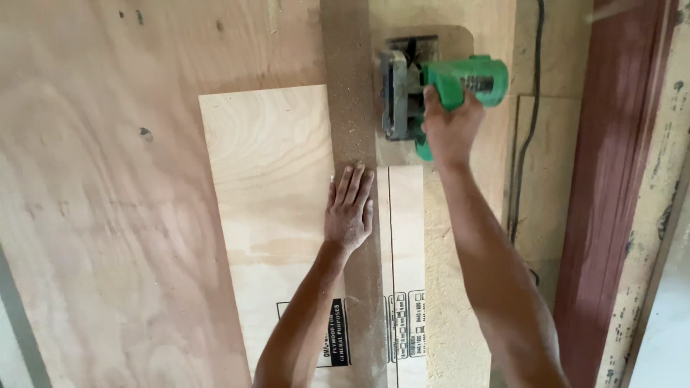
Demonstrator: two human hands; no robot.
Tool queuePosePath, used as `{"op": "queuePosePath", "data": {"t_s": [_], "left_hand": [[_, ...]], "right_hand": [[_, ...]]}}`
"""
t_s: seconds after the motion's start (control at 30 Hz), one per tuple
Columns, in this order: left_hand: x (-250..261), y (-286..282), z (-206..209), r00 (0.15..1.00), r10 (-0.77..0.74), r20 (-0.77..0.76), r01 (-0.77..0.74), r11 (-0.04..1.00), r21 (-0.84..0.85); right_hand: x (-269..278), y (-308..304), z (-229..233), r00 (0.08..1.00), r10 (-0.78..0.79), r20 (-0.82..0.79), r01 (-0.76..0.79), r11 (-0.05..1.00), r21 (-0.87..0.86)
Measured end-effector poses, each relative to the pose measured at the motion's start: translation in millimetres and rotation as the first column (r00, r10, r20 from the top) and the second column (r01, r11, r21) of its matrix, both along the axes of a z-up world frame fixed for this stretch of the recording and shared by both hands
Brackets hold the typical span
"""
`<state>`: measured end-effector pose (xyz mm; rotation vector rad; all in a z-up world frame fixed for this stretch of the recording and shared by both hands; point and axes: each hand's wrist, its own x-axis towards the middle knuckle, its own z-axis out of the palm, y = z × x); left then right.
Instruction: The person measures and marks a plywood sheet with a tape measure and pencil, then uses a straightedge and a circular saw to cut the sheet into strips. The person repeats the measuring, marking, and cutting steps to produce multiple pieces.
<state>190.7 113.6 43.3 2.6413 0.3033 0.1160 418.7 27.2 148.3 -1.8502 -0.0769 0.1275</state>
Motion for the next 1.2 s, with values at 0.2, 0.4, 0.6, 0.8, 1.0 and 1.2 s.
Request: {"op": "queuePosePath", "data": {"t_s": [0.2,0.4,0.6,0.8,1.0,1.2], "left_hand": [[-4.2,2.6,-10.4,1.0,0.016,-0.018,-0.017,1.0,-0.016],[8.7,4.4,-15.1,1.0,0.002,-0.008,-0.001,0.999,0.039],[-8.8,0.9,-21.6,0.997,-0.01,-0.073,0.018,0.995,0.1],[6.3,5.4,-22.4,0.977,-0.023,-0.21,0.057,0.986,0.159],[-64.3,-71.3,-3.2,0.93,0.127,-0.344,-0.096,0.99,0.106],[-267.6,-174.3,-5.3,0.973,0.017,-0.229,0.018,0.988,0.152]], "right_hand": [[45.3,7.0,-15.6,0.996,0.005,-0.085,0.009,0.987,0.163],[33.5,-22.0,4.5,0.994,0.101,-0.045,-0.087,0.967,0.24],[-85.4,-117.7,46.5,0.993,-0.021,-0.119,0.056,0.953,0.299],[-237.0,-215.5,70.9,0.939,-0.232,-0.255,0.317,0.87,0.376],[-384.3,-321.2,63.4,0.859,-0.391,-0.33,0.497,0.791,0.357],[-496.2,-384.6,47.1,0.848,-0.443,-0.292,0.531,0.694,0.487]]}}
